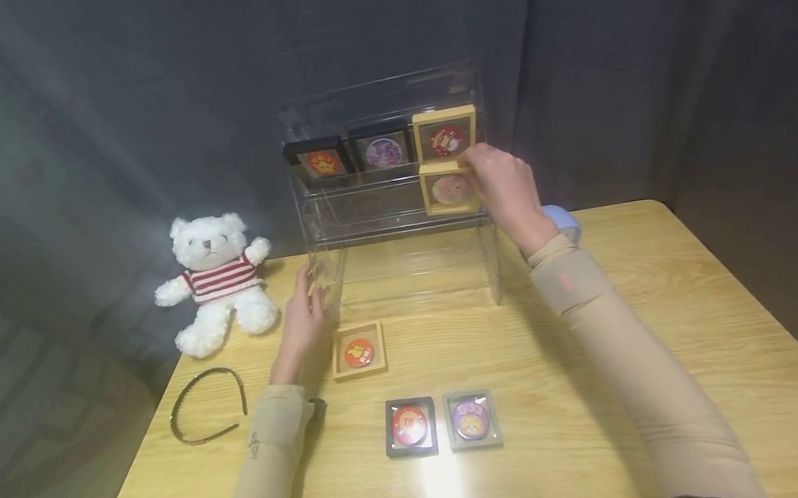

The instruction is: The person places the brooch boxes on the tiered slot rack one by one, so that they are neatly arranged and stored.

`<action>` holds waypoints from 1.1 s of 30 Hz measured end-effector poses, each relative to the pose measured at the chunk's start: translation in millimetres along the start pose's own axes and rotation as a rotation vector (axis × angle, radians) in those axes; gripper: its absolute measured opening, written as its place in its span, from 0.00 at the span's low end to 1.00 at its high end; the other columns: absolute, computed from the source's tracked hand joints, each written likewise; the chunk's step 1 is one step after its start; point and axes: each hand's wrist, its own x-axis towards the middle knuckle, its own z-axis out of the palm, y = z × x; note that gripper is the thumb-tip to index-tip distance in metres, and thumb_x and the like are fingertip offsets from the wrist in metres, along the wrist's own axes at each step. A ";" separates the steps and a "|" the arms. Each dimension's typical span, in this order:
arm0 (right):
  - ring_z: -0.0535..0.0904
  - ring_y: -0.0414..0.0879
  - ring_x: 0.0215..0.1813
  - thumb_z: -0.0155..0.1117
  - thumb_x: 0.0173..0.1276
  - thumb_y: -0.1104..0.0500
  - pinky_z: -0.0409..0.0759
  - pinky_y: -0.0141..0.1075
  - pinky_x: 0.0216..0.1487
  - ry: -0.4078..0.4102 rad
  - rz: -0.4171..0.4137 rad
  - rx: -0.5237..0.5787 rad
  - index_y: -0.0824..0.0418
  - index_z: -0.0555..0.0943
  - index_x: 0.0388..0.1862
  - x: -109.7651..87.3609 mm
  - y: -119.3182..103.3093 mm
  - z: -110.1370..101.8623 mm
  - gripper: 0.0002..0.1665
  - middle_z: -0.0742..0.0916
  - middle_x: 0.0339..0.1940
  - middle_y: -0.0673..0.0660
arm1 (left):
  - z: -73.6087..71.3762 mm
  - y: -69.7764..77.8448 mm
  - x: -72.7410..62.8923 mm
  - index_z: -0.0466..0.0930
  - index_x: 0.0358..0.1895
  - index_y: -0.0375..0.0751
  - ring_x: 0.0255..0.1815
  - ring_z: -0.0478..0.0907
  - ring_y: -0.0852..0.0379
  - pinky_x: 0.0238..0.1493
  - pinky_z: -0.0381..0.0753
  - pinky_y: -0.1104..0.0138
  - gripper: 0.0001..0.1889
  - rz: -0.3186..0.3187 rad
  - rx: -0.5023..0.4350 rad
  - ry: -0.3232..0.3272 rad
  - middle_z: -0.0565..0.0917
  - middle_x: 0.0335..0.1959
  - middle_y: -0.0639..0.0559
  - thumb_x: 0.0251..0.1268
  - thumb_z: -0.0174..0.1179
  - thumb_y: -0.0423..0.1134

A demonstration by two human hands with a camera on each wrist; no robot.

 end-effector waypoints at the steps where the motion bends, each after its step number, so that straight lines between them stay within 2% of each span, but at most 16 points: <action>1: 0.88 0.66 0.47 0.67 0.75 0.74 0.86 0.62 0.45 0.004 -0.004 0.000 0.69 0.87 0.51 0.0 0.0 0.2 0.09 0.91 0.51 0.67 | 0.0 0.0 0.0 0.59 0.83 0.34 0.38 0.84 0.35 0.36 0.80 0.51 0.28 -0.001 -0.001 0.002 0.71 0.76 0.27 0.85 0.47 0.26; 7: 0.89 0.66 0.47 0.66 0.76 0.74 0.86 0.62 0.44 0.013 -0.013 0.000 0.70 0.88 0.50 -1.0 -0.2 0.6 0.09 0.91 0.50 0.67 | -0.6 0.7 -0.9 0.59 0.82 0.33 0.35 0.83 0.36 0.34 0.79 0.52 0.28 -0.007 0.002 -0.002 0.71 0.76 0.28 0.85 0.48 0.25; 14: 0.88 0.66 0.46 0.63 0.75 0.77 0.86 0.62 0.43 0.018 -0.022 -0.010 0.70 0.88 0.50 -2.1 0.3 1.1 0.11 0.91 0.50 0.67 | -0.9 1.8 -0.6 0.60 0.82 0.32 0.37 0.83 0.36 0.35 0.79 0.51 0.27 -0.001 0.008 -0.001 0.71 0.75 0.27 0.84 0.48 0.25; 20: 0.88 0.66 0.44 0.60 0.73 0.81 0.85 0.61 0.40 0.023 -0.041 -0.031 0.69 0.87 0.48 -3.0 0.8 1.7 0.14 0.91 0.47 0.67 | -1.3 2.1 -0.8 0.60 0.82 0.33 0.29 0.77 0.42 0.33 0.77 0.52 0.27 0.002 0.017 0.004 0.72 0.75 0.28 0.84 0.48 0.26; 27: 0.84 0.62 0.38 0.59 0.71 0.82 0.82 0.58 0.34 0.027 -0.044 -0.031 0.66 0.87 0.46 -6.1 -0.7 0.1 0.17 0.90 0.44 0.64 | 0.1 0.5 -0.6 0.61 0.81 0.32 0.31 0.79 0.39 0.34 0.76 0.51 0.27 0.022 0.013 0.011 0.73 0.74 0.26 0.84 0.48 0.25; 33: 0.84 0.61 0.36 0.59 0.71 0.79 0.81 0.59 0.30 0.024 -0.032 -0.060 0.65 0.87 0.47 -6.1 -3.1 -1.6 0.16 0.90 0.44 0.64 | -0.6 1.1 0.0 0.60 0.82 0.34 0.31 0.80 0.37 0.37 0.79 0.48 0.27 0.010 0.004 0.007 0.72 0.76 0.28 0.85 0.47 0.26</action>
